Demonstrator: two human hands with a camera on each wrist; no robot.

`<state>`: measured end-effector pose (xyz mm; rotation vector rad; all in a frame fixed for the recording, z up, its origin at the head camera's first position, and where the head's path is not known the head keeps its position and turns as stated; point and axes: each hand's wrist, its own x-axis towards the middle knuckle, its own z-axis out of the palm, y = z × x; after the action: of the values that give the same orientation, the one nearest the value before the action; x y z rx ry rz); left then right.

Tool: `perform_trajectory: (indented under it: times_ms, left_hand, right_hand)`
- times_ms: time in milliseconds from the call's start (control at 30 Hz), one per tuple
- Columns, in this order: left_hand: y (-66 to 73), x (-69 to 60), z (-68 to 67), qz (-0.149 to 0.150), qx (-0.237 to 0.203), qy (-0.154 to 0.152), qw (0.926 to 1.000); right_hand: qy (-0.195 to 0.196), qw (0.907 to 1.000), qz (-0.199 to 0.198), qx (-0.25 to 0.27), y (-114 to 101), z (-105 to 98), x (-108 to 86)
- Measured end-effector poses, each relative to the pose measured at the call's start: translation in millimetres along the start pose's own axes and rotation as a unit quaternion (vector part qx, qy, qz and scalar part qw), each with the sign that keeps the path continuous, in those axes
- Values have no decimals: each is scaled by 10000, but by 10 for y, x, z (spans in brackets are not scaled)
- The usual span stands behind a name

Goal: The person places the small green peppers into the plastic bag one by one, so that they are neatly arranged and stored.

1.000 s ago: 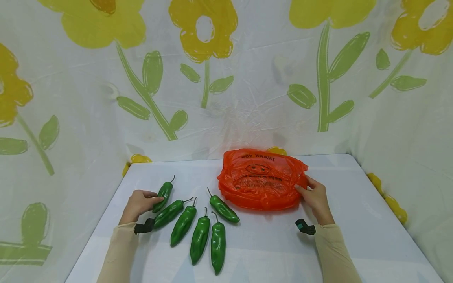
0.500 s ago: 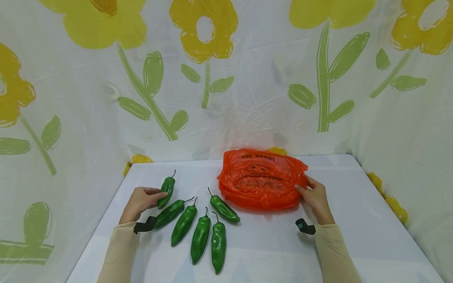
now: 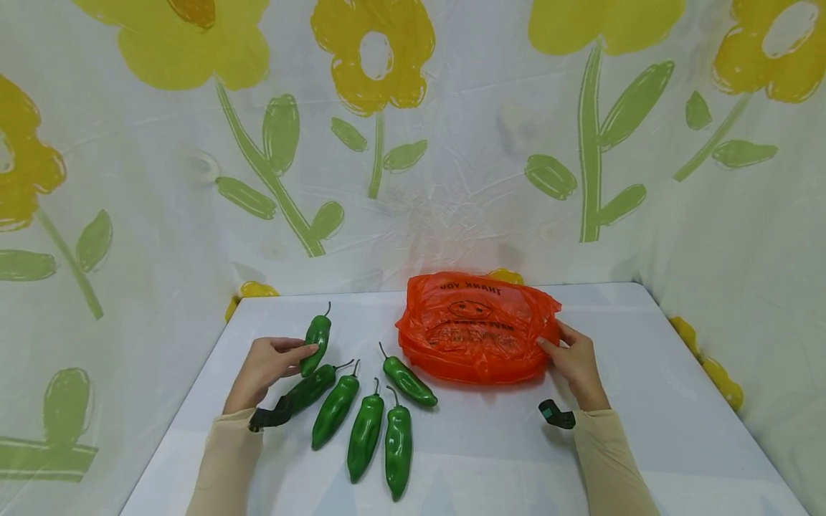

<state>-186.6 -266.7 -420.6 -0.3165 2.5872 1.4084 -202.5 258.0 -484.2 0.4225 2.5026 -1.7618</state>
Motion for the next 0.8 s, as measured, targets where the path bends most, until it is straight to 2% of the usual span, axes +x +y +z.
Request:
perform_trajectory:
  times_ms: [333, 633, 800]
  left_hand:
    - [165, -96, 122, 251, -305, -90, 9992]
    - [295, -126, 234, 263, -545, -47, 9982]
    - [388, -149, 295, 334, -824, -95, 9960]
  right_hand:
    - [9, 10000, 47, -27, -8, -4, -6]
    - [-37, 9999, 121, -49, -14, -17, 12]
    - [-40, 9999, 145, -42, -13, -15, 17]
